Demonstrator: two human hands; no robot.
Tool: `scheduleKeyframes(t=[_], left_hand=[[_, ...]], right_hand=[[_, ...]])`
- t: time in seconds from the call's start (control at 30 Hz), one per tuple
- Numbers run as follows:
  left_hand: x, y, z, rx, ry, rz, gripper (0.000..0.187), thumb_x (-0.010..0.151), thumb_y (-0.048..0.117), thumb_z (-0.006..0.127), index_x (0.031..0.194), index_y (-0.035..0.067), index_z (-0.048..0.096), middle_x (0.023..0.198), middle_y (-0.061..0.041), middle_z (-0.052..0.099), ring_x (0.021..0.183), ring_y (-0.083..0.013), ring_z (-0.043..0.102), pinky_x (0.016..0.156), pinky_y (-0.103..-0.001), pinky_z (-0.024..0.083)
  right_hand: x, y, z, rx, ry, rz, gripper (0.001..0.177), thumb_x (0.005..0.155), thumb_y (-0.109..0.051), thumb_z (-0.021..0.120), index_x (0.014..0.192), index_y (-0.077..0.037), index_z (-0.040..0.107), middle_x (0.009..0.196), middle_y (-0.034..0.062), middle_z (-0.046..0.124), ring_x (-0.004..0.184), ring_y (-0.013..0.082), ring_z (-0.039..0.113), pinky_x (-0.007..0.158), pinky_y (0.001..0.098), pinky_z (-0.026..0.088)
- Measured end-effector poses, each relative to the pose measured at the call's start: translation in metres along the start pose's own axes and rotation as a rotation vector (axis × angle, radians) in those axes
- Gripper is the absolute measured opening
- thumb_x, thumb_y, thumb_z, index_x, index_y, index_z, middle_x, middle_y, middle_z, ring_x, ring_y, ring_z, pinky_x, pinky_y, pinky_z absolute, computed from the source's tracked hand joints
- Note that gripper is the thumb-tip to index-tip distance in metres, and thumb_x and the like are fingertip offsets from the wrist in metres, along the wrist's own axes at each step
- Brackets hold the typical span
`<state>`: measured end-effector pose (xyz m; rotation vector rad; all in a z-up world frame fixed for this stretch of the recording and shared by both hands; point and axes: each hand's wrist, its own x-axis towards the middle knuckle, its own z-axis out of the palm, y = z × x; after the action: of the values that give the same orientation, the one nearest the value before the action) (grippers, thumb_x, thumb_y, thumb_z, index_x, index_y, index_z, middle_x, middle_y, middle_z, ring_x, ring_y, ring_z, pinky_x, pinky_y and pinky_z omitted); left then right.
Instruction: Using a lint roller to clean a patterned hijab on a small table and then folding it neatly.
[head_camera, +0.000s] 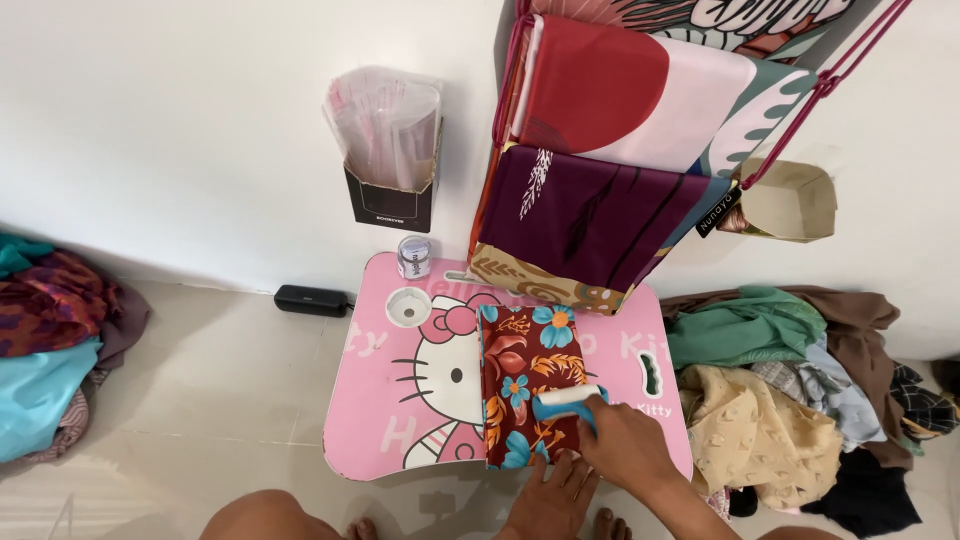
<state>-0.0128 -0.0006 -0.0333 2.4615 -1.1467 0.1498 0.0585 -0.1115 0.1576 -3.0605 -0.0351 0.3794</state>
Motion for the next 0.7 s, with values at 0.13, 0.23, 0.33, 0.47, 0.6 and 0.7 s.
scheduleKeyframes(t=[0.13,0.23,0.33,0.47,0.6,0.7], left_hand=[[0.003,-0.004,0.0,-0.025,-0.058,0.0,0.052,0.102,0.017,0.046,0.149,-0.004,0.048,0.157,-0.026,0.041,0.136,-0.0464,0.036,0.097,-0.074,0.027],[0.002,-0.003,-0.002,0.006,-0.004,0.013,0.046,0.102,0.016,0.048,0.144,-0.003,0.053,0.156,-0.026,0.042,0.134,-0.0452,0.037,0.094,-0.073,0.03],[0.003,-0.001,-0.007,0.046,0.151,0.028,0.041,0.101,0.016,0.052,0.137,-0.001,0.061,0.15,-0.024,0.051,0.129,-0.0444,0.045,0.09,-0.071,0.034],[0.005,0.003,-0.023,-0.038,0.047,0.018,0.045,0.104,0.016,0.049,0.145,-0.002,0.053,0.156,-0.025,0.043,0.13,-0.0475,0.042,0.094,-0.077,0.032],[0.0,0.0,-0.008,0.087,0.214,-0.151,0.048,0.099,0.018,0.052,0.141,-0.005,0.056,0.158,-0.032,0.04,0.145,-0.0528,0.031,0.103,-0.084,0.018],[-0.006,-0.006,-0.002,0.267,0.238,-0.249,0.051,0.093,0.017,0.055,0.138,-0.006,0.056,0.15,-0.033,0.045,0.142,-0.0533,0.034,0.1,-0.086,0.023]], right_hand=[[0.04,0.0,0.007,0.018,0.087,-0.043,0.03,0.093,-0.03,0.058,0.115,-0.011,0.064,0.075,0.0106,0.076,0.062,0.0324,0.074,0.057,0.0448,0.055],[0.075,-0.001,0.013,0.054,0.209,-0.094,0.033,0.092,-0.029,0.06,0.118,-0.009,0.063,0.074,0.0125,0.075,0.062,0.0346,0.072,0.055,0.0453,0.054],[0.11,-0.001,0.024,0.123,0.27,-0.106,0.044,0.092,-0.029,0.061,0.13,-0.006,0.059,0.088,0.0169,0.076,0.073,0.0386,0.074,0.064,0.0467,0.058],[0.103,-0.016,-0.002,0.21,0.223,-0.085,0.047,0.095,-0.032,0.06,0.136,-0.008,0.058,0.096,0.0145,0.077,0.079,0.0364,0.074,0.071,0.0461,0.058],[0.057,-0.045,-0.032,0.217,0.155,-0.076,0.035,0.092,-0.029,0.061,0.123,-0.014,0.068,0.075,0.008,0.076,0.063,0.0285,0.071,0.061,0.0413,0.055],[0.024,-0.061,-0.024,0.184,0.068,-0.131,0.036,0.09,-0.027,0.061,0.123,-0.016,0.069,0.07,0.0069,0.075,0.058,0.027,0.07,0.057,0.0407,0.055]])
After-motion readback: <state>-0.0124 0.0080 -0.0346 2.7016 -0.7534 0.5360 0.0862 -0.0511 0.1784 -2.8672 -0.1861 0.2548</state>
